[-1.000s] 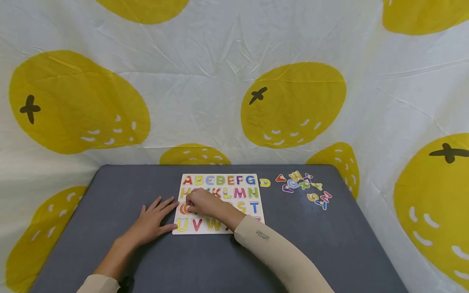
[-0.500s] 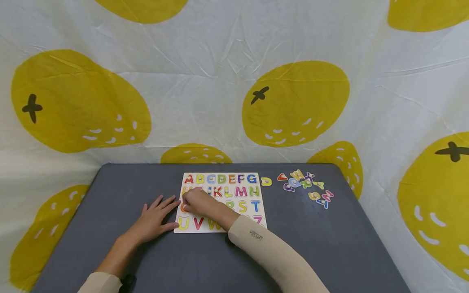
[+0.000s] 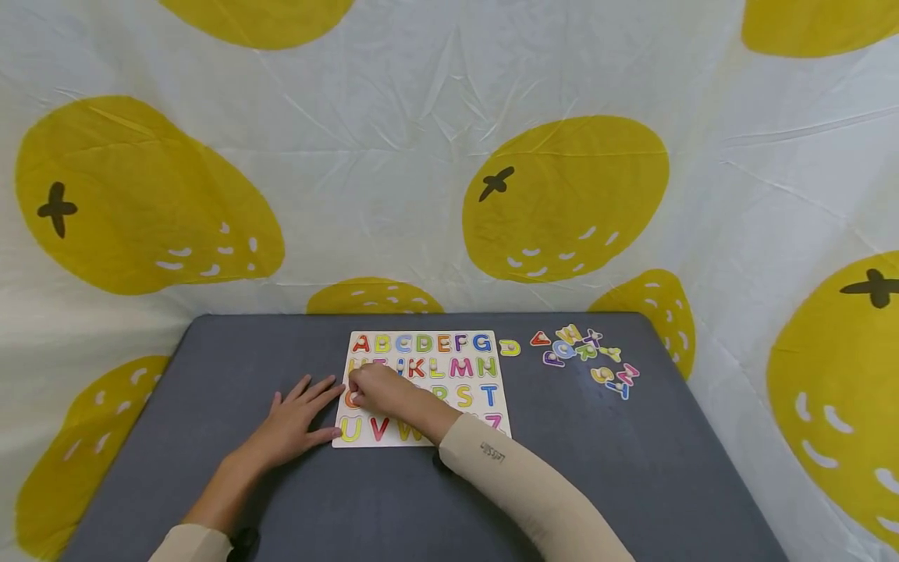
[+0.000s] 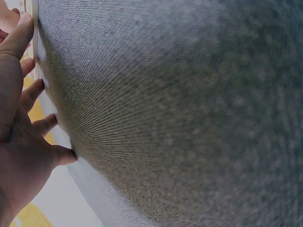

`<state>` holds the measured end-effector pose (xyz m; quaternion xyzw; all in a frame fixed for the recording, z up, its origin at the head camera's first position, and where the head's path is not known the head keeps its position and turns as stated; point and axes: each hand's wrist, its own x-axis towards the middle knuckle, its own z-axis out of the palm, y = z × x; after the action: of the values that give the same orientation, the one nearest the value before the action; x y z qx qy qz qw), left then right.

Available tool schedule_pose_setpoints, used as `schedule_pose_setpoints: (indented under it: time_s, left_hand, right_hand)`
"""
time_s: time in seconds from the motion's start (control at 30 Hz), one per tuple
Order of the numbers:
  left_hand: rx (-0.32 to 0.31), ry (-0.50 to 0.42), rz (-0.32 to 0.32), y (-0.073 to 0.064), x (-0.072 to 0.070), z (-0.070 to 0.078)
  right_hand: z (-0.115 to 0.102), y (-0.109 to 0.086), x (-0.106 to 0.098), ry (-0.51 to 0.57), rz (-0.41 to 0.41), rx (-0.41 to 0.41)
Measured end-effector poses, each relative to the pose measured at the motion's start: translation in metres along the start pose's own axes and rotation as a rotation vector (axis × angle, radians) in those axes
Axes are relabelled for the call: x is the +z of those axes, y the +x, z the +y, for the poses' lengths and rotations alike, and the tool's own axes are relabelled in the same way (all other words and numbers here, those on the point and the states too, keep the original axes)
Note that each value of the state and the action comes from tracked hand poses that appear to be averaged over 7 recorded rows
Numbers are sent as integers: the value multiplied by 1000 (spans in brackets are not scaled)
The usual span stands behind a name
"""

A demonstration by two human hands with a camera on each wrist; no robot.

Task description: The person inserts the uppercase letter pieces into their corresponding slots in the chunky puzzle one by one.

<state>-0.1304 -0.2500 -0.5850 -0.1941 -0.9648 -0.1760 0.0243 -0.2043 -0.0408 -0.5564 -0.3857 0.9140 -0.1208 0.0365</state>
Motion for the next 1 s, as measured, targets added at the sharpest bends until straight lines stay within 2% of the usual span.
schedule_pose_setpoints:
  time_s: [0.17,0.27,0.4,0.67,1.0]
  left_hand:
    - [5,10,5,0,3,-1]
    - [0,16,5,0,4,-2]
    - [-5,27,6,0,4,-2]
    - [-11,30,1,0,4,-2]
    - [-6,30,9,0,9,-4]
  right_hand:
    - [6,-6,-4,-7,-1,-25]
    - [14,-13,-13,20,9,-58]
    - [26,-24,-29,55,42,-59]
    - [52,-52,-51,131,105,-11]
    - [99,-91,-52,162,223,55]
